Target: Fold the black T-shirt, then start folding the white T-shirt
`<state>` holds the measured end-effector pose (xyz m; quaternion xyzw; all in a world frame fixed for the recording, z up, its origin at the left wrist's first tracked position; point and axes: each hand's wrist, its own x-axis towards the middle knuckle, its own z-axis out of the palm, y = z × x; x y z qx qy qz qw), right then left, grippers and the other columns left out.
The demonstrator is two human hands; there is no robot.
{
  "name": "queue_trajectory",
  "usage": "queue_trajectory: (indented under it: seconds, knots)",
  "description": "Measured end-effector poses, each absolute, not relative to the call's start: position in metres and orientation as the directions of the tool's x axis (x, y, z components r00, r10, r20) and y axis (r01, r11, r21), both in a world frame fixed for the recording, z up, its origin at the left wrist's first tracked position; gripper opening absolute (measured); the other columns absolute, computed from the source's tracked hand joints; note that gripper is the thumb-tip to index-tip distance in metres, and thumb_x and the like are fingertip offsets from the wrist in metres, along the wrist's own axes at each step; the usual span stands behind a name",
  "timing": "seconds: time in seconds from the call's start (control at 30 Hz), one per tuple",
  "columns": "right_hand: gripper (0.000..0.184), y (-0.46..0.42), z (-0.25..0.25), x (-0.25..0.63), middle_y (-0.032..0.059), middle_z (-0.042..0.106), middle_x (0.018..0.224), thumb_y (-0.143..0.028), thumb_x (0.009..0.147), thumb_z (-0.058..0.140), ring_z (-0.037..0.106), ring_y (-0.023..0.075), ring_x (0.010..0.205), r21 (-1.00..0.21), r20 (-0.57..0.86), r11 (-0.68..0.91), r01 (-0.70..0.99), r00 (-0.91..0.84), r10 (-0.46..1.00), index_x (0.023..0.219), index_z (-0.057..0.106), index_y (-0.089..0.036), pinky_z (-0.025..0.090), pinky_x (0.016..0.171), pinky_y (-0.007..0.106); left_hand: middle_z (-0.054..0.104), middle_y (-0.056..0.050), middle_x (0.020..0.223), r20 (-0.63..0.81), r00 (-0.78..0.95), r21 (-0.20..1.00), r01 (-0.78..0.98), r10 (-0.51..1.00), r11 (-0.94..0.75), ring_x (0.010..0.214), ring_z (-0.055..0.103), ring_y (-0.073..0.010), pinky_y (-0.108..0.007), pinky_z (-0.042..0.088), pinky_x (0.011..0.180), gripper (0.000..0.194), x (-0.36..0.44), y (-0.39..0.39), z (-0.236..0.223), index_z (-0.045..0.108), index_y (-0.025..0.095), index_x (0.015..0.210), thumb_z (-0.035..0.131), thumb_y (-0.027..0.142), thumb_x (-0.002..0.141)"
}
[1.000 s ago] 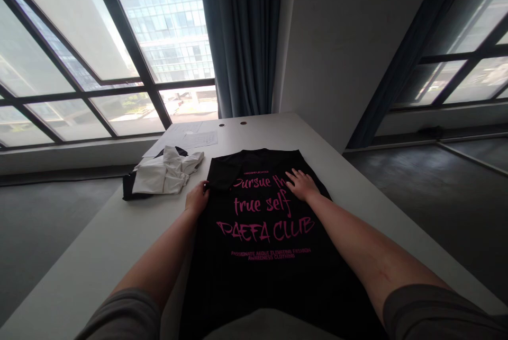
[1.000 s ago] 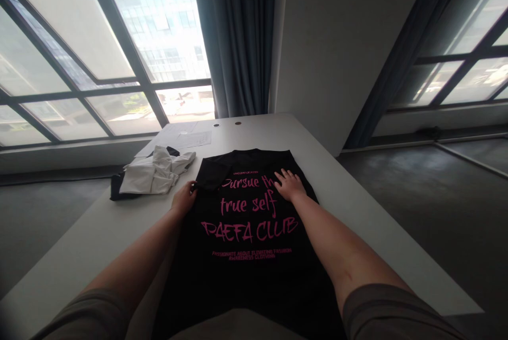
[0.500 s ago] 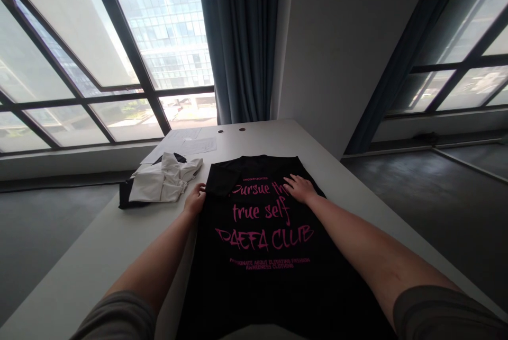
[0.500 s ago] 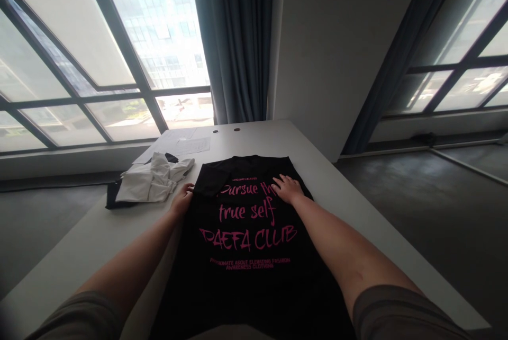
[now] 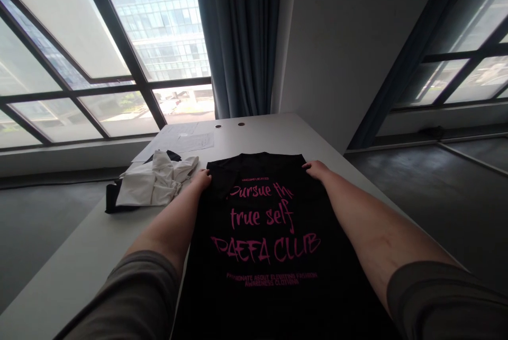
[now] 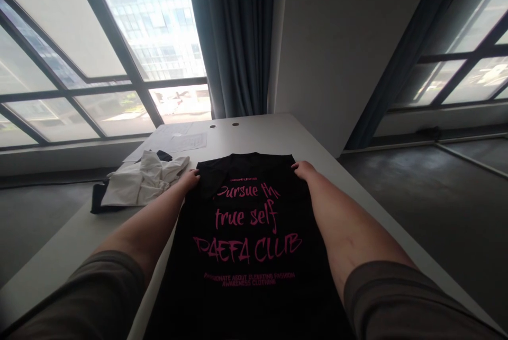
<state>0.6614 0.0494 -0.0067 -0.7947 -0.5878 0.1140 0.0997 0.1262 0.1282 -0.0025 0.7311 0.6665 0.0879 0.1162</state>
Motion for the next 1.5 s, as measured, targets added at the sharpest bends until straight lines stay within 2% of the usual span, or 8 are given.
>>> queue_trajectory:
  seconds: [0.2, 0.37, 0.93, 1.07, 1.17, 1.23, 1.37, 1.5]
  knots:
    - [0.052, 0.051, -0.019, 0.654, 0.0128, 0.063, 0.142, -0.01, 0.085, 0.062, 0.062, 0.0278, 0.125, -0.248, 0.037, -0.244, 0.938, 0.26, 0.965, 0.136, 0.072, -0.018, 0.047, 0.11, 0.033, 0.05, -0.017, 0.156, 0.047, 0.081, 0.187, 0.978, 0.996, -0.088, 0.14, 0.049, -0.0356, -0.053, 0.039, 0.113, 0.043, 0.138, 0.115, -0.01, 0.061, 0.024, 0.138, 0.044, 0.03, 0.099]
    - [0.049, 0.057, -0.02, 0.641, 0.0141, 0.06, 0.142, -0.014, 0.094, 0.054, 0.056, 0.0301, 0.128, -0.18, 0.073, -0.211, 0.961, 0.227, 0.971, 0.14, 0.067, -0.019, 0.046, 0.11, 0.038, 0.052, -0.024, 0.15, 0.113, 0.049, 0.153, 0.986, 0.992, -0.066, 0.141, 0.045, -0.0382, -0.057, 0.033, 0.114, 0.049, 0.153, 0.119, -0.011, 0.061, 0.017, 0.139, 0.036, 0.018, 0.097]
    - [0.049, 0.111, -0.018, 0.631, 0.0185, 0.053, 0.144, -0.018, 0.103, 0.029, 0.046, 0.0349, 0.129, -0.102, 0.12, -0.26, 0.96, 0.272, 0.955, 0.135, 0.067, -0.016, 0.04, 0.109, 0.053, 0.055, -0.025, 0.146, 0.091, -0.049, 0.146, 0.989, 0.995, 0.035, 0.134, 0.051, -0.0391, -0.057, 0.039, 0.109, 0.047, 0.165, 0.182, -0.003, 0.061, 0.014, 0.139, 0.035, 0.021, 0.1]
    - [0.05, 0.104, -0.007, 0.623, 0.0194, 0.043, 0.157, -0.016, 0.102, 0.029, 0.039, 0.0393, 0.139, -0.034, 0.14, -0.284, 0.958, 0.286, 0.948, 0.132, 0.068, -0.016, 0.035, 0.11, 0.061, 0.043, -0.025, 0.16, 0.115, -0.05, 0.141, 0.989, 0.992, 0.033, 0.151, 0.034, -0.0404, -0.059, 0.029, 0.118, 0.051, 0.171, 0.175, 0.005, 0.055, 0.012, 0.147, 0.039, 0.025, 0.101]
    - [0.047, 0.082, 0.0, 0.615, 0.016, 0.037, 0.164, -0.028, 0.104, 0.034, 0.033, 0.039, 0.147, 0.035, 0.126, -0.217, 0.976, 0.211, 0.969, 0.136, 0.067, -0.02, 0.024, 0.118, 0.067, 0.032, -0.019, 0.169, 0.131, 0.077, 0.132, 0.987, 0.988, -0.094, 0.159, 0.019, -0.0374, -0.059, 0.017, 0.126, 0.056, 0.179, 0.148, 0.008, 0.05, 0.015, 0.153, 0.046, 0.037, 0.101]
    - [0.05, 0.054, -0.003, 0.613, 0.0137, 0.041, 0.163, -0.041, 0.106, 0.036, 0.037, 0.037, 0.146, 0.024, 0.079, -0.163, 0.986, 0.161, 0.984, 0.147, 0.059, -0.025, 0.019, 0.121, 0.069, 0.037, -0.015, 0.168, 0.109, 0.229, 0.133, 0.961, 0.967, -0.242, 0.159, 0.023, -0.0353, -0.057, 0.018, 0.127, 0.058, 0.178, 0.116, 0.004, 0.049, 0.022, 0.155, 0.045, 0.045, 0.102]
    - [0.058, -0.035, -0.024, 0.617, 0.0083, 0.033, 0.17, -0.048, 0.107, 0.03, 0.033, 0.0348, 0.153, -0.016, 0.04, -0.165, 0.986, 0.165, 0.985, 0.161, 0.041, -0.032, 0.025, 0.121, 0.068, 0.044, -0.013, 0.164, 0.07, 0.251, 0.191, 0.947, 0.966, -0.259, 0.153, 0.037, -0.0405, -0.062, 0.029, 0.122, 0.06, 0.15, 0.02, -0.016, 0.053, 0.032, 0.153, 0.057, 0.053, 0.097]
    - [0.06, -0.142, -0.046, 0.63, 0.0061, 0.031, 0.172, -0.05, 0.105, 0.032, 0.033, 0.0326, 0.155, -0.038, 0.086, -0.16, 0.986, 0.163, 0.983, 0.163, 0.039, -0.033, 0.029, 0.123, 0.063, 0.035, -0.002, 0.17, 0.126, 0.349, 0.21, 0.905, 0.929, -0.369, 0.158, 0.03, -0.0318, -0.058, 0.029, 0.126, 0.059, 0.098, -0.084, -0.034, 0.045, 0.044, 0.157, 0.054, 0.047, 0.099]
